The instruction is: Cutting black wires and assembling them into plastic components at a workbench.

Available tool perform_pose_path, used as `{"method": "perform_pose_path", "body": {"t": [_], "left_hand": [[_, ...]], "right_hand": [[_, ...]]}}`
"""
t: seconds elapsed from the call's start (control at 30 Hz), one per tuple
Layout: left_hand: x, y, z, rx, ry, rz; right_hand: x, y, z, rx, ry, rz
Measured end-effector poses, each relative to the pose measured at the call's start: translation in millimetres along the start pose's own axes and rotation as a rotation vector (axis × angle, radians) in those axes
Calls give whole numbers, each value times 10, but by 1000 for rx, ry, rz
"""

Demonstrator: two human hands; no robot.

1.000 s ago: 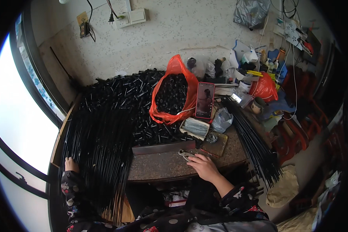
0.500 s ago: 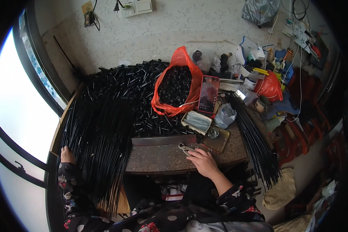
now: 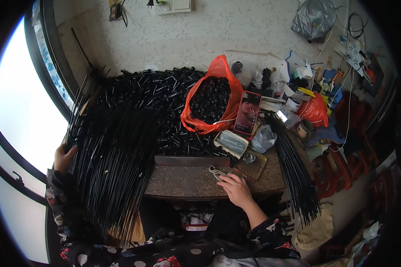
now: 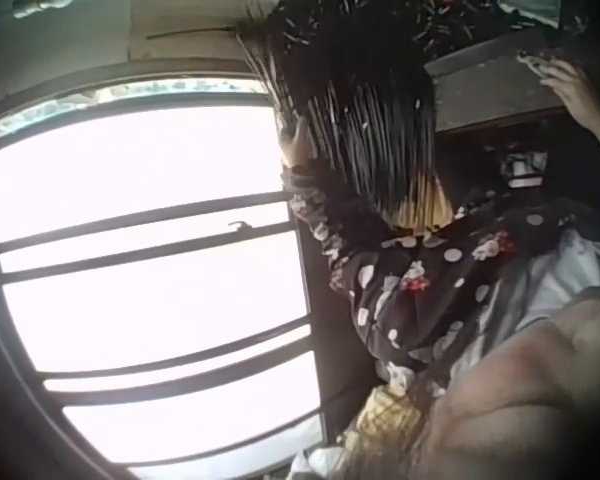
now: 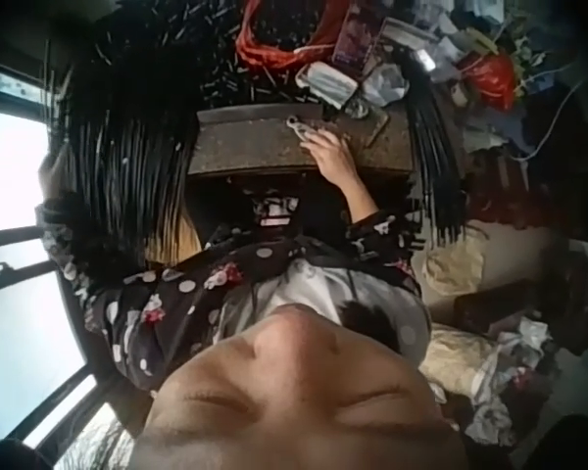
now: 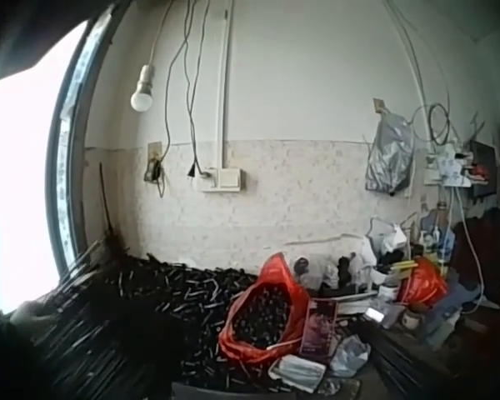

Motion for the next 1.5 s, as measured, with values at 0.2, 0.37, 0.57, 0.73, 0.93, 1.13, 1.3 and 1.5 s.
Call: {"method": "perform_pose_path", "body": {"t": [0.2,0.37,0.57,0.73,0.93,1.13,1.3,1.5], "left_hand": [[47,1768,253,-555,-20,183],[121,2711,961,-925,-27,317],[105,2633,1986,-1089,97,326],[-393,2416,2347,-1157,-100,277],[-924,2657,2489,-1386,-357,117],[-977,2704,2255,-1600,-575,242],[-1114,2576,2361,-1467,-639,112],[-1147,2423,2131,-1284,-481,82]], "right_hand": [[-9,31,17,-13,-3,1],[-40,92,42,-13,-24,44],[-131,188,20,-48,-25,85],[-177,119,-122,-78,-51,63],[206,-1230,-547,207,324,-260],[300,-1437,-166,1465,-238,14],[299,-1424,-117,1539,-64,78],[385,-1417,-210,1238,89,65]]}}
Point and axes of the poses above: each hand's wrist, its own x-axis towards the middle knuckle, its own z-axis out of the palm, y = z × x, the point moved 2 cm from there along x, towards the middle knuckle, and after that the axes turned 7 degrees about -y, right-handed, at the moved point
